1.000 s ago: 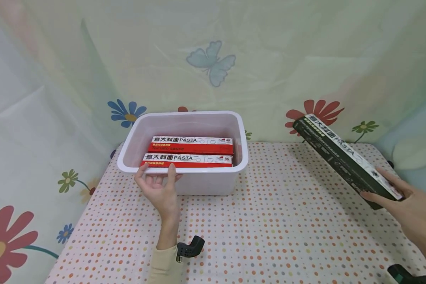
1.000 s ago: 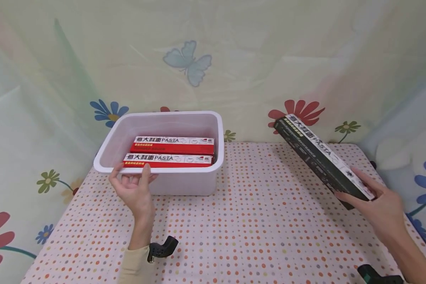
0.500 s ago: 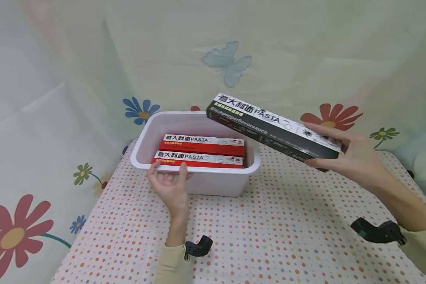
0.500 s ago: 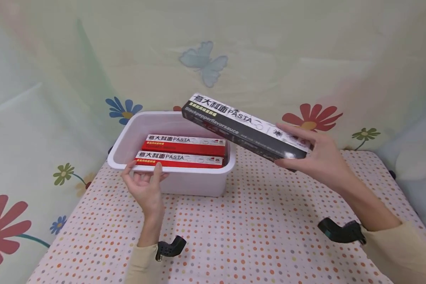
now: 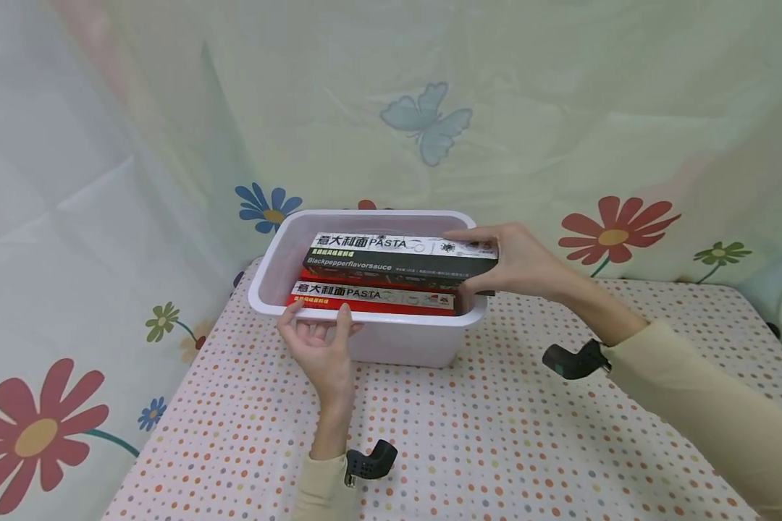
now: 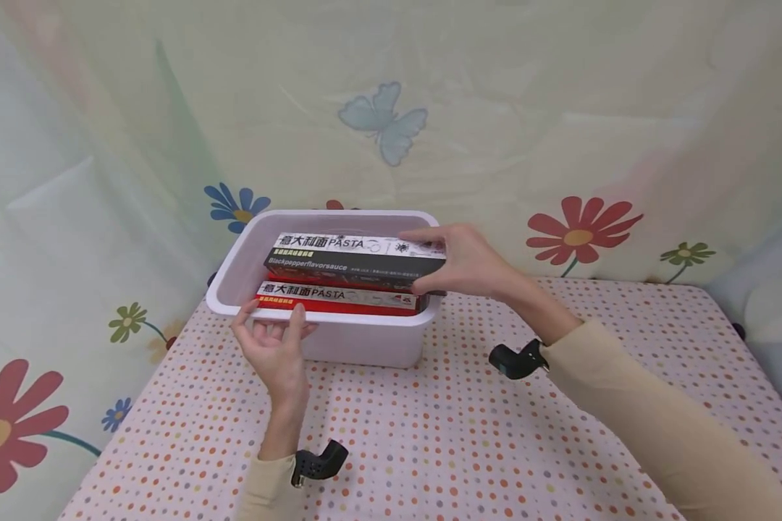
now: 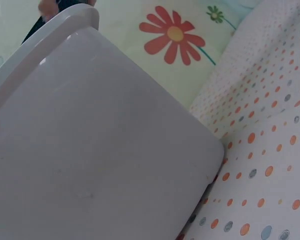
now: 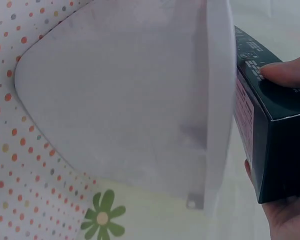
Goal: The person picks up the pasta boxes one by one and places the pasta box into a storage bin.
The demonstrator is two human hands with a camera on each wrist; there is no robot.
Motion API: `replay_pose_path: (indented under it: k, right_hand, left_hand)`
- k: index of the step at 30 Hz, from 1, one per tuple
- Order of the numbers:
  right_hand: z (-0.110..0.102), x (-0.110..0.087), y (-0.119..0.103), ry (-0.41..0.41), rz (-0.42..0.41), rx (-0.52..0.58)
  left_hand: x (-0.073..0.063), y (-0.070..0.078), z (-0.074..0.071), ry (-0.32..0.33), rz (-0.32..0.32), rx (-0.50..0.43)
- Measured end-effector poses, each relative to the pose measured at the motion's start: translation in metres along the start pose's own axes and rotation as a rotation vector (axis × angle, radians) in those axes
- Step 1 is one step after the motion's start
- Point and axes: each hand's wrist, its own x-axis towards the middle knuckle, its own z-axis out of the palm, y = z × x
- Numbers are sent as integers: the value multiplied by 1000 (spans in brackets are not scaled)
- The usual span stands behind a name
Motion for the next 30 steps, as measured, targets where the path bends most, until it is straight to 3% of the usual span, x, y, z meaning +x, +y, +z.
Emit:
replay_pose_path:
  k: [7, 12, 18, 30]
  right_hand:
    - [24, 25, -3, -68, -56, -56]
    - [36, 37, -3, -104, -85, -34]
    - [40, 43, 1, -145, -97, 3]
    - [39, 45, 4, -183, -129, -37]
  left_hand:
    - [-1, 1, 3, 4, 8, -25]
    - [-2, 4, 4, 4, -2, -13]
    - [-4, 6, 1, 12, 15, -2]
    - [-1, 4, -1, -6, 30, -21]
